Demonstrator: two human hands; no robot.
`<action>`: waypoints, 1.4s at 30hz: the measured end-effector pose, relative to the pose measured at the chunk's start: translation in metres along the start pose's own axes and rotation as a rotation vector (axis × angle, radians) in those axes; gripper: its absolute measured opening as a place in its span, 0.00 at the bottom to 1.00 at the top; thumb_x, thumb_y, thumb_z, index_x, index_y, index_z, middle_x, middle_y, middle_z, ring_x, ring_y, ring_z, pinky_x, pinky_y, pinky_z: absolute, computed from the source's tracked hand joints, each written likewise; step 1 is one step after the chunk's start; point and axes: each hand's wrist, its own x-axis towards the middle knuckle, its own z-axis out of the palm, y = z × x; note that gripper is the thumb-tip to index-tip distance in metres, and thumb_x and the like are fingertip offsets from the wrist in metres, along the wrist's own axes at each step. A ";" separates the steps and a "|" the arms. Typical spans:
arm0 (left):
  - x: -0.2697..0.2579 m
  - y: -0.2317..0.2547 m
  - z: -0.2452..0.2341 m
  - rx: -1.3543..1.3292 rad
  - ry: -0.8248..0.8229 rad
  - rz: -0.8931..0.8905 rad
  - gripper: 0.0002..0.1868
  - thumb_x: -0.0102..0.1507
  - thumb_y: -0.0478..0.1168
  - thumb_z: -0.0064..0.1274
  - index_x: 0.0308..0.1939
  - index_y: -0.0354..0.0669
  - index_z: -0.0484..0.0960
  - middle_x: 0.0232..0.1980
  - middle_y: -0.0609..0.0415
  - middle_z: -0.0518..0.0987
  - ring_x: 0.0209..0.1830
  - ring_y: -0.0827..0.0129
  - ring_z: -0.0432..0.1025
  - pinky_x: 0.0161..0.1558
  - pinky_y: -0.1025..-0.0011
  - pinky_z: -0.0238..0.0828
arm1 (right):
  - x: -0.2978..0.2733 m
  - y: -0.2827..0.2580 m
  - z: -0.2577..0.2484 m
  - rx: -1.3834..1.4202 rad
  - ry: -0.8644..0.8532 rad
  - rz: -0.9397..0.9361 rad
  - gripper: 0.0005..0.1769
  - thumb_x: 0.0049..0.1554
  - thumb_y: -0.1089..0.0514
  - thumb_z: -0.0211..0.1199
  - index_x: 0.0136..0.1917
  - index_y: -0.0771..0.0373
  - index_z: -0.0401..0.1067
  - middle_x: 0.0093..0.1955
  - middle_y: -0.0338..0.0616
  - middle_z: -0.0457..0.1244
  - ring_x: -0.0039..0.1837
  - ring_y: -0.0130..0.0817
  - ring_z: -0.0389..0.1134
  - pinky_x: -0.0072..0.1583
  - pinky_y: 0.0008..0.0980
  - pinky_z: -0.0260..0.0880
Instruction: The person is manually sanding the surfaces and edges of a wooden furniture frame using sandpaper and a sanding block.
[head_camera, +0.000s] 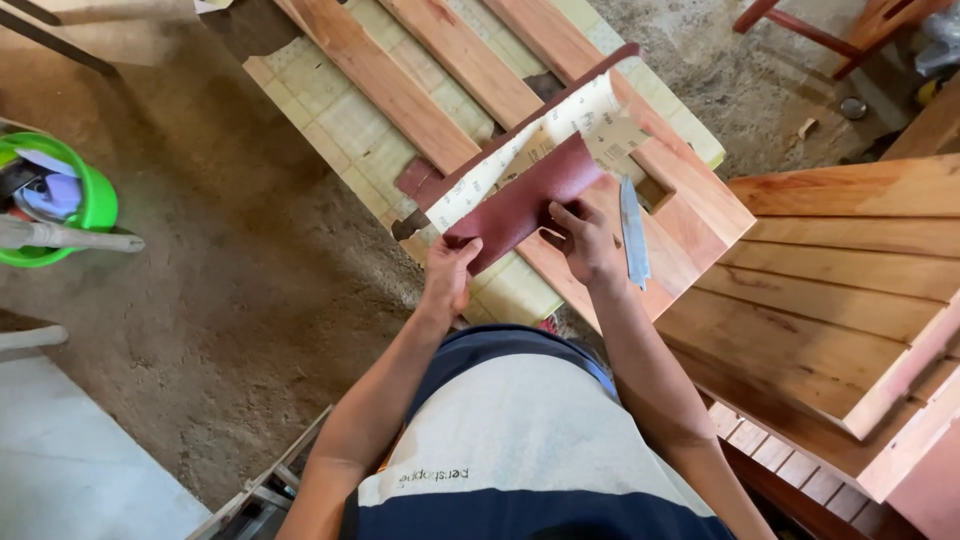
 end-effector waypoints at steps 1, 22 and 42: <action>0.000 -0.005 -0.001 0.001 -0.005 -0.003 0.17 0.58 0.27 0.67 0.49 0.39 0.81 0.43 0.50 0.82 0.43 0.64 0.80 0.44 0.59 0.82 | -0.002 0.001 0.000 0.001 0.005 -0.003 0.11 0.55 0.61 0.74 0.50 0.60 0.75 0.43 0.42 0.69 0.45 0.43 0.77 0.52 0.48 0.80; -0.064 0.062 0.048 0.115 -0.052 -0.206 0.32 0.51 0.34 0.77 0.53 0.37 0.74 0.48 0.48 0.81 0.41 0.64 0.76 0.43 0.64 0.78 | -0.019 0.012 0.021 -0.199 -0.002 -0.047 0.17 0.47 0.66 0.80 0.48 0.71 0.78 0.40 0.48 0.70 0.40 0.39 0.75 0.44 0.39 0.82; -0.053 0.049 0.070 -0.061 0.114 -0.170 0.40 0.54 0.39 0.76 0.60 0.17 0.72 0.55 0.30 0.76 0.53 0.50 0.74 0.54 0.54 0.75 | -0.030 0.044 0.012 -0.289 -0.054 0.076 0.11 0.53 0.66 0.75 0.47 0.76 0.77 0.37 0.60 0.70 0.35 0.40 0.75 0.39 0.34 0.82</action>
